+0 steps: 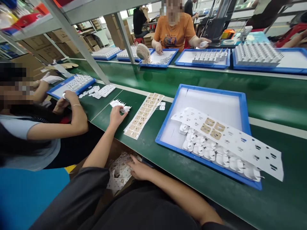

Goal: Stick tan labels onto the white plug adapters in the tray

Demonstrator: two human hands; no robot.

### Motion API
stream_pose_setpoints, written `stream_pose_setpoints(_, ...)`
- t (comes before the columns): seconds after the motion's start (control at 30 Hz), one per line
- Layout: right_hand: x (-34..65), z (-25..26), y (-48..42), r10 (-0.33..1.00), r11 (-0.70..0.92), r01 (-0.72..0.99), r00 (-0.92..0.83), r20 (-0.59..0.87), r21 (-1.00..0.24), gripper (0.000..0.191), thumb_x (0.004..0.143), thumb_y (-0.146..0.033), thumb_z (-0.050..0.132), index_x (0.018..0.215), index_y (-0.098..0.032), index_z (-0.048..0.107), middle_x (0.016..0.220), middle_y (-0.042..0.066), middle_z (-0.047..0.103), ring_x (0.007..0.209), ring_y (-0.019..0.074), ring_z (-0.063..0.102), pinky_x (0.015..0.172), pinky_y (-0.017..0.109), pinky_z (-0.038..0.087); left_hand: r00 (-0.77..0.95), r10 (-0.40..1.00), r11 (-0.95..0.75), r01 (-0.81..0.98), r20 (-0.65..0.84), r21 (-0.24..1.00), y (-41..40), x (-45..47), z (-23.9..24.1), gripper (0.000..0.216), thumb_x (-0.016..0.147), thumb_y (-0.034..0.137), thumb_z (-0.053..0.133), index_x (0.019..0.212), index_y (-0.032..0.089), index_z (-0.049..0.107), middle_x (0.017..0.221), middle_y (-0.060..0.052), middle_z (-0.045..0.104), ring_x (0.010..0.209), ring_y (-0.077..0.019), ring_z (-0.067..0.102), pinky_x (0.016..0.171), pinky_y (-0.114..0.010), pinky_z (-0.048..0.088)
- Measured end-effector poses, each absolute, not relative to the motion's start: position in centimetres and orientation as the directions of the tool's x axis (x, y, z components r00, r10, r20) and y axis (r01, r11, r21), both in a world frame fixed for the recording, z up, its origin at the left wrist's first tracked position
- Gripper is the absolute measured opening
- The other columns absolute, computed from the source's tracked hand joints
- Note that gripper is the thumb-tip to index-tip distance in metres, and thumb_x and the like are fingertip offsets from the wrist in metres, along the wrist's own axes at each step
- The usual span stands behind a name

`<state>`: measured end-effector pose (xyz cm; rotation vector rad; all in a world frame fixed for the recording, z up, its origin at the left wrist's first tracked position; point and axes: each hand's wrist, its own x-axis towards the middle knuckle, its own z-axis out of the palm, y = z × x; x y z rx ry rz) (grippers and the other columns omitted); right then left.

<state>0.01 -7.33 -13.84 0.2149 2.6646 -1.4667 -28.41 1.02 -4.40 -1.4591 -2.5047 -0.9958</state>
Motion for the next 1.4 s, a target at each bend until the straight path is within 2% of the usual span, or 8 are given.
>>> stream_pose_setpoints(0.13,5.0,-11.5,-5.9,0.138,0.443,0.174,-0.982,-0.125,-0.879,0.047,0.104,-0.025,0.053,0.15,-0.018,0.059,0.167,0.017,0.044,0.15,0.0281,0.051,0.124,0.04,0.041,-0.566,0.733,0.417,0.812,0.378,0.408,0.7,-29.1,-4.7,0.025,0.081,0.03,0.071,0.1,0.02,0.058,0.119,-0.018,0.063,0.13,-0.0429,0.045,0.108,-0.058,0.037)
stream_pose_setpoints(0.27,11.6,-8.5,-4.9,0.187,0.307,0.192,-0.973,-0.138,-0.932,0.045,0.11,-0.03,0.04,0.148,-0.02,0.062,0.153,0.012,0.061,0.144,0.0233,0.057,0.124,0.039,0.042,-0.57,0.726,0.529,0.821,0.385,0.216,0.9,-29.8,-5.5,0.032,0.085,0.036,0.068,0.109,0.016,0.06,0.122,-0.019,0.059,0.129,-0.0455,0.045,0.102,-0.057,0.042)
stream_pose_setpoints(0.43,20.0,-3.2,-5.0,0.381,0.272,0.283,-0.909,-0.167,-0.92,0.043,0.111,-0.034,0.041,0.147,-0.023,0.062,0.145,0.011,0.068,0.132,0.023,0.067,0.114,0.038,0.052,-0.58,0.716,0.541,0.813,0.388,0.217,1.6,-29.3,-5.7,0.038,0.082,0.034,0.071,0.112,0.013,0.061,0.129,-0.026,0.054,0.13,-0.0524,0.043,0.099,-0.066,0.042)
stream_pose_setpoints(0.6,23.8,1.9,-2.7,0.657,0.468,0.241,-0.739,0.152,-0.85,0.03,0.105,-0.022,0.057,0.132,-0.027,0.07,0.116,0.007,0.079,0.108,0.0197,0.075,0.094,0.029,0.06,-0.503,0.733,0.409,0.864,0.458,0.295,2.7,-24.5,-3.4,0.035,0.09,0.035,0.064,0.117,0.012,0.065,0.13,-0.026,0.059,0.131,-0.048,0.049,0.103,-0.066,0.042)
stream_pose_setpoints(0.8,21.7,3.2,2.0,0.787,0.613,0.411,-0.396,0.473,-0.675,0.018,0.101,-0.022,0.061,0.113,-0.024,0.074,0.105,0.008,0.079,0.1,0.0244,0.075,0.088,0.037,0.061,0.128,0.935,-0.282,0.833,0.33,0.476,4.3,-10.4,-1.0,0.026,0.098,0.042,0.061,0.109,0.022,0.074,0.112,-0.01,0.077,0.109,-0.0306,0.065,0.101,-0.046,0.047)
stream_pose_setpoints(0.97,20.8,2.8,3.1,0.814,0.578,0.413,-0.352,0.462,-0.703,0.017,0.103,-0.028,0.058,0.109,-0.025,0.074,0.103,0.007,0.079,0.098,0.0257,0.075,0.088,0.041,0.062,0.177,0.964,-0.265,0.631,0.196,0.729,6.2,-3.3,-1.8,0.035,0.076,0.037,0.086,0.107,0.024,0.074,0.108,-0.012,0.076,0.109,-0.0355,0.065,0.098,-0.043,0.046)
stream_pose_setpoints(1.07,21.1,2.2,3.1,0.824,0.563,0.431,-0.353,0.443,-0.705,0.018,0.103,-0.03,0.058,0.107,-0.025,0.074,0.102,0.007,0.08,0.096,0.0259,0.076,0.086,0.041,0.063,0.11,0.982,-0.19,0.541,0.155,0.819,7.1,-2.6,-2.6,0.033,0.072,0.028,0.087,0.101,0.026,0.071,0.098,-0.008,0.074,0.098,-0.0331,0.066,0.093,-0.04,0.047)
stream_pose_setpoints(1.4,19.8,1.8,3.3,0.745,0.661,0.408,-0.459,0.485,-0.63,0.033,0.1,-0.033,0.067,0.132,-0.027,0.065,0.123,0.01,0.074,0.11,0.0264,0.072,0.097,0.043,0.06,0.184,0.954,-0.297,0.519,0.235,0.802,2.5,-3.0,0.7,0.027,0.085,0.034,0.077,0.11,0.026,0.07,0.106,-0.007,0.072,0.096,-0.027,0.067,0.088,-0.036,0.051)
